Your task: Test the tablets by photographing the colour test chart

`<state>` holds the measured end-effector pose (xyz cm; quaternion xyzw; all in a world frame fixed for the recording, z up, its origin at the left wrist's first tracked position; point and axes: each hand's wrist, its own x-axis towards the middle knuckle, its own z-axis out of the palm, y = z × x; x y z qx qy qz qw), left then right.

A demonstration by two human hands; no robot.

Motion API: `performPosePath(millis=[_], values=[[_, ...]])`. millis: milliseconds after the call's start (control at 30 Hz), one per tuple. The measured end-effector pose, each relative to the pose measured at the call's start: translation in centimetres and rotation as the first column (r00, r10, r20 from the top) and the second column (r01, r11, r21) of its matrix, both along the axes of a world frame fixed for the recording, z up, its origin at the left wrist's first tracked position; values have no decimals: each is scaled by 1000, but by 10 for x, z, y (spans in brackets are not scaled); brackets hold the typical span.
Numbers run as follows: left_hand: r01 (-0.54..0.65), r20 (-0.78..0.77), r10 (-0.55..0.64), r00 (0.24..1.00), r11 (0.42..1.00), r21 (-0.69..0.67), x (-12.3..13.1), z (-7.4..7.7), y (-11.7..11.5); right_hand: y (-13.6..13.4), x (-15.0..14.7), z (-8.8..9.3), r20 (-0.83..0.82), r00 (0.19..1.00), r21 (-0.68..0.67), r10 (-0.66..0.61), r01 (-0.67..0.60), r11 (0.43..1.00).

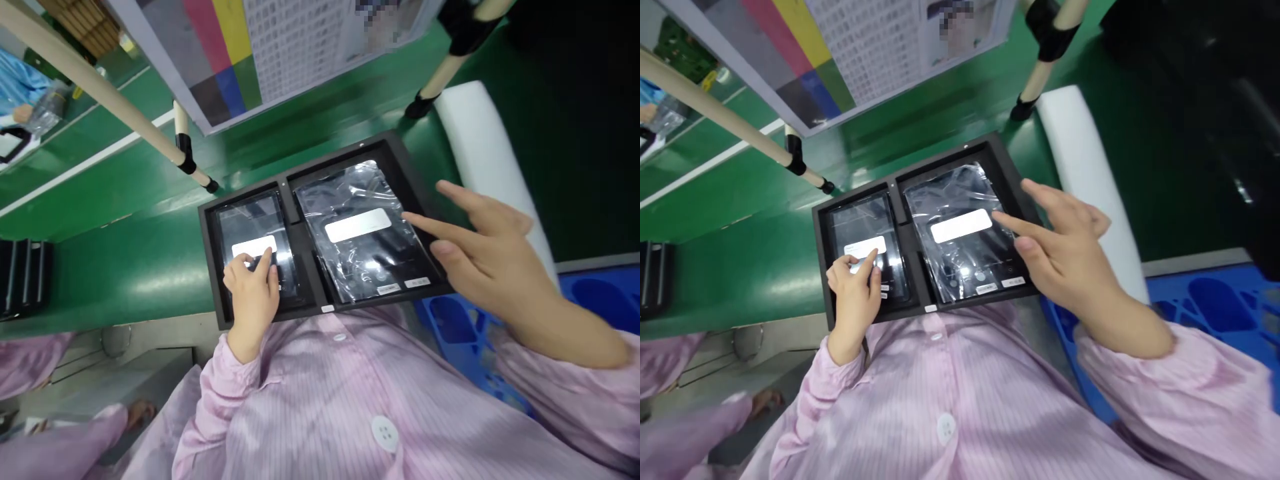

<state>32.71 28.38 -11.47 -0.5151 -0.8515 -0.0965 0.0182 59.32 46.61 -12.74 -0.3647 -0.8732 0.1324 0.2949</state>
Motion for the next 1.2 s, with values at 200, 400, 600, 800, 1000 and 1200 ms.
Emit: performPosePath(millis=[200,400,600,800,1000,1200], values=[[-21,3,21,1000,999,-30,-9,0,-5,-6,24,-4,219,949,-74,227,-216,974],[-297,124,286,950,951,89,-70,-4,-64,-11,28,-23,297,932,-28,206,-207,978],[-336,572,236,785,939,75,-81,-33,-88,-14,19,-26,253,957,5,142,-148,989],[-388,539,266,799,913,125,-77,-42,-81,9,11,-27,143,987,-154,-75,97,983],[-380,530,253,809,914,144,-86,-48,-79,35,7,-47,142,959,-439,-246,283,853],[-375,516,250,819,914,153,-93,-49,-69,45,3,-69,98,978,-303,-182,203,931]])
